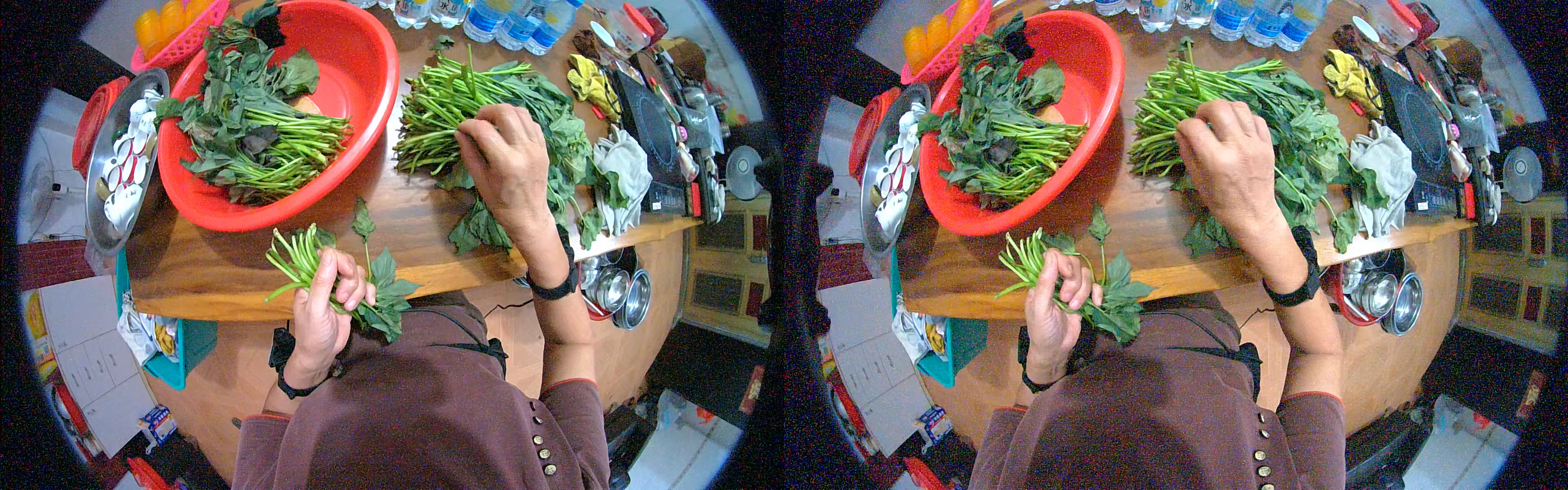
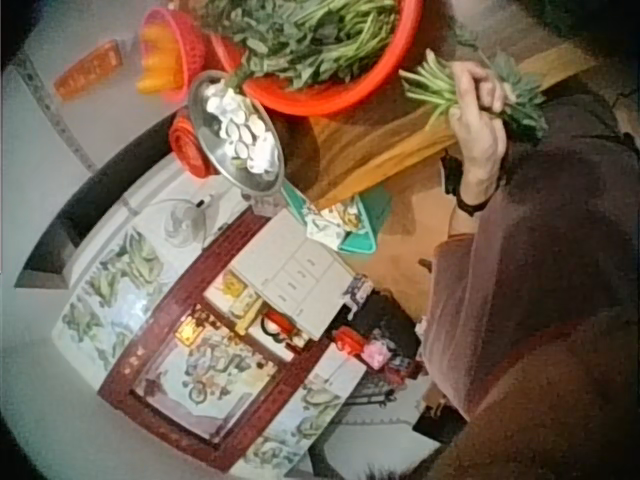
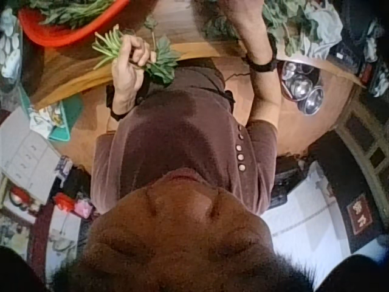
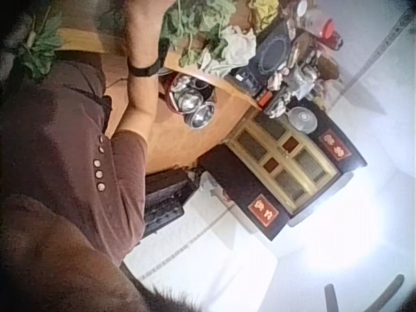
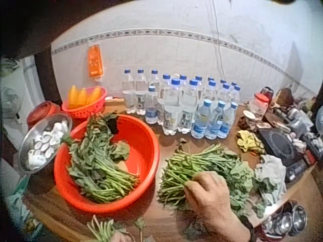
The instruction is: The person repeatedly picks up leafy green vegetable stems, snaps off the lower ends, and places the trimmed stems into a red bowl. The person also removes leaves from some stems and sets them aside on the table.
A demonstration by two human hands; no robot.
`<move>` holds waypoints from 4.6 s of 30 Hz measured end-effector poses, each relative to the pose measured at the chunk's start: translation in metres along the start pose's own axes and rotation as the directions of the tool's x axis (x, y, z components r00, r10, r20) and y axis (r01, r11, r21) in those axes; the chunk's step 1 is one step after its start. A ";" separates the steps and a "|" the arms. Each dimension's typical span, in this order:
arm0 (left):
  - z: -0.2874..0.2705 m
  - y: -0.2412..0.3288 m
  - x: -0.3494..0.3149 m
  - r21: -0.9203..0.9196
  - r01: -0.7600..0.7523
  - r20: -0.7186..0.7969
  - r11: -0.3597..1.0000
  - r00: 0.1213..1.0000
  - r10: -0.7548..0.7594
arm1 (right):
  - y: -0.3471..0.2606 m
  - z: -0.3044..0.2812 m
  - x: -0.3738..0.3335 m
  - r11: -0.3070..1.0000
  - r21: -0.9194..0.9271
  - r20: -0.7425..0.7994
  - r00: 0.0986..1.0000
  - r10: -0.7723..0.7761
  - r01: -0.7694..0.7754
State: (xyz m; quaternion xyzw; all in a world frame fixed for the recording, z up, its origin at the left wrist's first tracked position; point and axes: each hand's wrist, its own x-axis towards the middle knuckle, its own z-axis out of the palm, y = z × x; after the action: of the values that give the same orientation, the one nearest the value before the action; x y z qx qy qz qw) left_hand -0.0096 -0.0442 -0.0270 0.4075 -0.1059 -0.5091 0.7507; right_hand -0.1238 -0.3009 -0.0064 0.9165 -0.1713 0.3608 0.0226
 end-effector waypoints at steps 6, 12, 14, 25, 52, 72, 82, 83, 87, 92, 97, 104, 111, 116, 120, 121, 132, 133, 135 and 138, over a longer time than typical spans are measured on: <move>0.004 -0.004 0.002 0.058 0.005 0.005 0.998 1.000 -0.005 | -0.020 -0.018 -0.015 0.908 0.386 -0.085 0.974 0.209 -0.161; 0.011 -0.012 0.004 0.155 -0.046 0.063 0.987 0.997 0.036 | -0.074 -0.031 -0.049 0.869 0.486 -0.031 0.992 0.121 -0.091; 0.012 -0.016 0.005 0.066 -0.069 0.101 0.995 0.993 0.062 | -0.089 -0.032 -0.057 0.849 0.520 0.042 0.996 0.080 -0.090; 0.011 -0.017 0.005 -0.039 -0.101 0.049 0.994 0.993 0.103 | -0.090 -0.029 -0.068 0.857 0.504 0.237 0.971 -0.018 -0.106; 0.001 -0.011 0.003 0.003 -0.007 0.028 1.000 1.000 0.007 | -0.030 -0.025 -0.024 0.944 0.310 -0.178 0.969 0.173 -0.111; 0.016 -0.019 0.000 0.171 -0.166 0.082 0.971 0.985 0.154 | -0.108 -0.032 -0.067 0.859 0.513 0.096 0.994 -0.048 -0.008; -0.002 -0.003 0.002 0.037 -0.199 0.044 0.979 0.979 0.198 | -0.015 -0.023 -0.028 0.997 0.015 -0.019 0.997 0.076 -0.076; -0.003 -0.002 0.002 -0.005 -0.174 0.080 0.985 0.982 0.174 | -0.010 -0.022 -0.025 0.994 -0.040 -0.005 0.995 0.099 -0.099; -0.002 -0.001 0.001 0.044 -0.153 0.028 0.987 0.988 0.152 | 0.001 -0.016 -0.023 0.984 -0.136 0.074 0.990 0.123 -0.113; -0.004 -0.001 0.001 -0.025 -0.095 0.026 0.995 0.995 0.096 | 0.003 -0.011 -0.025 0.996 -0.047 0.019 0.997 0.076 -0.075; -0.002 -0.004 0.004 0.005 -0.080 0.032 0.997 0.996 0.080 | -0.024 -0.024 -0.038 0.976 0.207 -0.059 0.995 0.085 -0.071; 0.010 -0.013 0.007 0.041 -0.114 0.138 0.993 0.985 0.108 | -0.068 -0.031 -0.066 0.931 0.362 0.010 0.999 -0.042 0.035; 0.017 -0.016 0.007 0.020 -0.091 0.037 0.996 0.995 0.090 | -0.082 -0.021 -0.081 0.915 0.398 0.078 0.992 -0.102 0.062; 0.009 -0.012 0.008 -0.020 -0.199 -0.046 0.980 0.979 0.198 | -0.065 -0.024 -0.080 0.952 0.301 0.178 0.978 -0.112 0.055; -0.009 0.000 0.007 -0.140 -0.251 0.016 0.958 0.967 0.256 | -0.030 -0.037 -0.068 0.968 0.217 0.164 0.983 0.088 -0.122; -0.010 0.001 0.003 -0.119 -0.225 -0.132 0.967 0.969 0.209 | -0.021 -0.041 -0.064 0.966 0.203 0.112 0.984 0.139 -0.160; -0.021 0.015 0.002 -0.150 -0.128 0.024 0.980 0.991 0.133 | 0.010 -0.023 -0.030 0.908 0.052 -0.022 0.909 0.417 -0.415; -0.022 0.014 0.001 -0.150 -0.116 0.025 0.982 0.992 0.121 | 0.008 -0.019 -0.030 0.904 0.012 0.008 0.905 0.426 -0.426; -0.022 0.011 0.000 -0.098 -0.116 0.018 0.988 0.993 0.118 | 0.007 -0.015 -0.028 0.886 0.017 0.034 0.886 0.463 -0.463; -0.022 0.007 -0.001 -0.085 -0.112 0.046 0.990 0.992 0.117 | 0.006 -0.015 -0.024 0.879 0.095 0.004 0.883 0.470 -0.468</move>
State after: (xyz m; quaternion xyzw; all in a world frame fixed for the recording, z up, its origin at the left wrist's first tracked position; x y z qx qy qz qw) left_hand 0.0078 -0.0313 -0.0358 0.3564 -0.1270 -0.4793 0.7919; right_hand -0.1522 -0.2966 -0.0117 0.8444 -0.3706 0.3720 -0.1065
